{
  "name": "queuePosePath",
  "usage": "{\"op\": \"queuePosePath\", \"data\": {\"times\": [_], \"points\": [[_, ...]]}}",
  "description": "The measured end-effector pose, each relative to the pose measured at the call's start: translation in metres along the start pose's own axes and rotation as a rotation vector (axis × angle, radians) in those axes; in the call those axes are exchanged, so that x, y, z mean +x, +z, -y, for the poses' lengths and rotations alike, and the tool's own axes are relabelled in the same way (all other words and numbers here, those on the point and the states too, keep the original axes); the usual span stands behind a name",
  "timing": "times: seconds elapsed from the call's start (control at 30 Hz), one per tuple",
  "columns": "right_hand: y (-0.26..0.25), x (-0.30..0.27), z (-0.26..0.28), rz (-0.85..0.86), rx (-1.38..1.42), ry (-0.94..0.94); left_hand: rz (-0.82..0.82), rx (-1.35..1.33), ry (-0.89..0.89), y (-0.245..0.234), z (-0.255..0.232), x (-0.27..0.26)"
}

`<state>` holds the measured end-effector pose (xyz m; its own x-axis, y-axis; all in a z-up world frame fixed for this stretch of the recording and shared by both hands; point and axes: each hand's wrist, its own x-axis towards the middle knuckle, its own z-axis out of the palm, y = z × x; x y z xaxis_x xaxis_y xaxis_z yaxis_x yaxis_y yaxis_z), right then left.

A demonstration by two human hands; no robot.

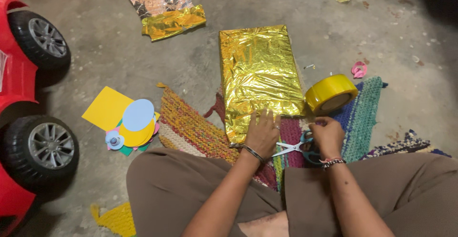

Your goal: The person sits on the floor wrapping a box with gold foil wrapping paper. They press the paper folds flat, pull yellow tape from a roll, cut pieces of tape with scissors, and stick the tape along the paper seam to secure the wrap.

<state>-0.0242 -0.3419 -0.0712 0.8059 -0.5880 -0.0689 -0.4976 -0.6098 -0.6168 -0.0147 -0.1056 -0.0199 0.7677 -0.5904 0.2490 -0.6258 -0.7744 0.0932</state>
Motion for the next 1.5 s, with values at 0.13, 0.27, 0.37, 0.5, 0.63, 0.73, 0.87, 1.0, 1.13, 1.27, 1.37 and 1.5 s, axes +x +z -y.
{"op": "queuePosePath", "data": {"times": [0.13, 0.27, 0.37, 0.5, 0.63, 0.73, 0.87, 1.0, 1.13, 1.27, 1.37, 1.5], "points": [[0.002, -0.001, 0.005, 0.015, -0.054, -0.027, -0.084, -0.014, 0.014, 0.01, 0.007, -0.002], [-0.001, -0.012, 0.029, 0.023, -0.05, 0.002, -0.237, -0.107, 0.007, 0.012, 0.013, 0.002], [-0.006, -0.024, 0.048, 0.025, -0.028, 0.048, -0.314, -0.16, 0.004, 0.007, 0.02, 0.006], [-0.01, -0.03, 0.068, -0.034, -0.126, 0.044, -0.334, -0.193, 0.006, -0.003, 0.022, 0.011], [-0.011, -0.035, 0.074, -0.041, -0.106, 0.078, -0.299, -0.138, -0.002, -0.012, 0.021, 0.018], [-0.005, -0.038, 0.076, -0.055, -0.054, 0.102, -0.182, -0.157, -0.028, -0.015, 0.015, 0.029], [0.002, -0.039, 0.071, -0.043, -0.01, 0.144, -0.208, -0.132, 0.056, -0.009, 0.002, 0.043], [0.003, -0.035, 0.065, -0.073, 0.0, 0.149, -0.159, -0.03, 0.106, 0.006, -0.002, 0.057], [0.006, -0.034, 0.065, -0.089, -0.005, 0.162, -0.226, 0.015, 0.16, 0.023, 0.0, 0.065], [0.01, -0.033, 0.064, -0.127, -0.008, 0.102, -0.226, -0.037, 0.202, 0.038, 0.006, 0.074], [0.011, -0.032, 0.064, -0.127, -0.004, 0.1, -0.284, -0.051, 0.219, 0.044, 0.011, 0.075], [0.011, -0.03, 0.067, -0.117, -0.031, 0.075, -0.33, -0.052, 0.244, 0.046, 0.015, 0.074]]}}
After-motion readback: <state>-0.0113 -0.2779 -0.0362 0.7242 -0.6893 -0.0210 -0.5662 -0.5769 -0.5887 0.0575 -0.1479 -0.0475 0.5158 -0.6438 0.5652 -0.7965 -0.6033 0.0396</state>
